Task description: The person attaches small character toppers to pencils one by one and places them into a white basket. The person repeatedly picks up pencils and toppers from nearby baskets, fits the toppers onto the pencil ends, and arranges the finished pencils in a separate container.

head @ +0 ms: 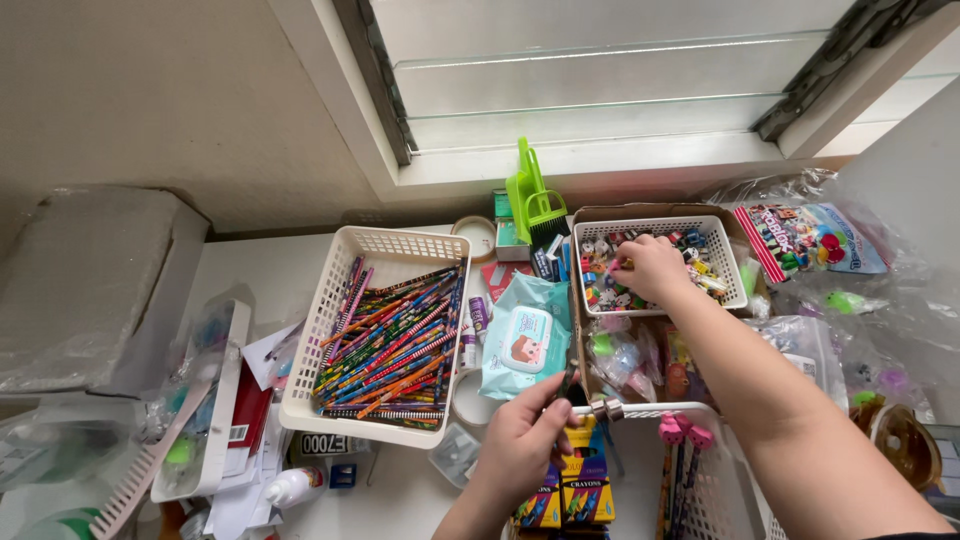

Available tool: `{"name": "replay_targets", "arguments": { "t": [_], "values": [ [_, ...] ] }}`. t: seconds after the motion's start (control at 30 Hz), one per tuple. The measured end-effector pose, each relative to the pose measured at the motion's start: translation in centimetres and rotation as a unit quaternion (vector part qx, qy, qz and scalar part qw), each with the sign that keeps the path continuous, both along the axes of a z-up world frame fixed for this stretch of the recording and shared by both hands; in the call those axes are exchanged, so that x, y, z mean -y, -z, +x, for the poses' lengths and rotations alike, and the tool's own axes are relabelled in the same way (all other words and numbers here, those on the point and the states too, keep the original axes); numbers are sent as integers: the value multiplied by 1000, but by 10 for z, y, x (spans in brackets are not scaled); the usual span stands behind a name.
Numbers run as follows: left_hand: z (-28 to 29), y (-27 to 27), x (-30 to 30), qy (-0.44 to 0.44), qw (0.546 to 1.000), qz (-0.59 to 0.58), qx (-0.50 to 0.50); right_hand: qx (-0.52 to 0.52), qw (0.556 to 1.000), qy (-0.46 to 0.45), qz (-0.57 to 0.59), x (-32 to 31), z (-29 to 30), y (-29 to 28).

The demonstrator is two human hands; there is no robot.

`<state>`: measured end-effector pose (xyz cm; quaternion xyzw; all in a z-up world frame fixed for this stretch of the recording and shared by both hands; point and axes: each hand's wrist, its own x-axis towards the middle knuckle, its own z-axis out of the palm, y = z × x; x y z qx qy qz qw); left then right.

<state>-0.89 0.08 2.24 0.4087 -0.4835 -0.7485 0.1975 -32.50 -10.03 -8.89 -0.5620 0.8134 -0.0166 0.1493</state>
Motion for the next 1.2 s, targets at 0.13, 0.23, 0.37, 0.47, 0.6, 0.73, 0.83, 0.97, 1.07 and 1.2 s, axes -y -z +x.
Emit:
{"name": "replay_targets", "arguments": {
  "t": [0.13, 0.23, 0.37, 0.47, 0.6, 0.73, 0.83, 0.97, 1.07, 1.2],
  "values": [
    [-9, 0, -4, 2, 999, -24, -30, 125, 980, -19, -156, -24, 0, -6],
    [-9, -30, -13, 33, 992, -124, -5, 477, 858, 40, -185, -60, 21, -51],
    [-11, -35, -33, 23, 954, -296, 34, 639, 731, -142, -193, -112, 45, -107],
    [-11, -37, -47, -6, 921, -390, -6, 623, 726, -193, -218, -147, 58, -135],
    [-9, -38, -65, -17, 894, -447, -34, 511, 765, -255, -299, -190, 79, -166],
    [-7, -37, -84, -27, 908, -403, -110, 495, 754, -208, -378, -220, 95, -176],
    [-5, -45, -98, -30, 901, -417, -115, 466, 762, -197, -405, -239, 93, -168],
    [-3, -63, -113, -2, 898, -417, -143, 493, 737, -178, -427, -260, 98, -170],
    [-2, -77, -122, 0, 880, -450, -150, 516, 713, -184, -437, -273, 99, -166],
    [-4, -74, -131, 9, 868, -478, -134, 584, 685, -171, -402, -286, 101, -160]
  ]
}}
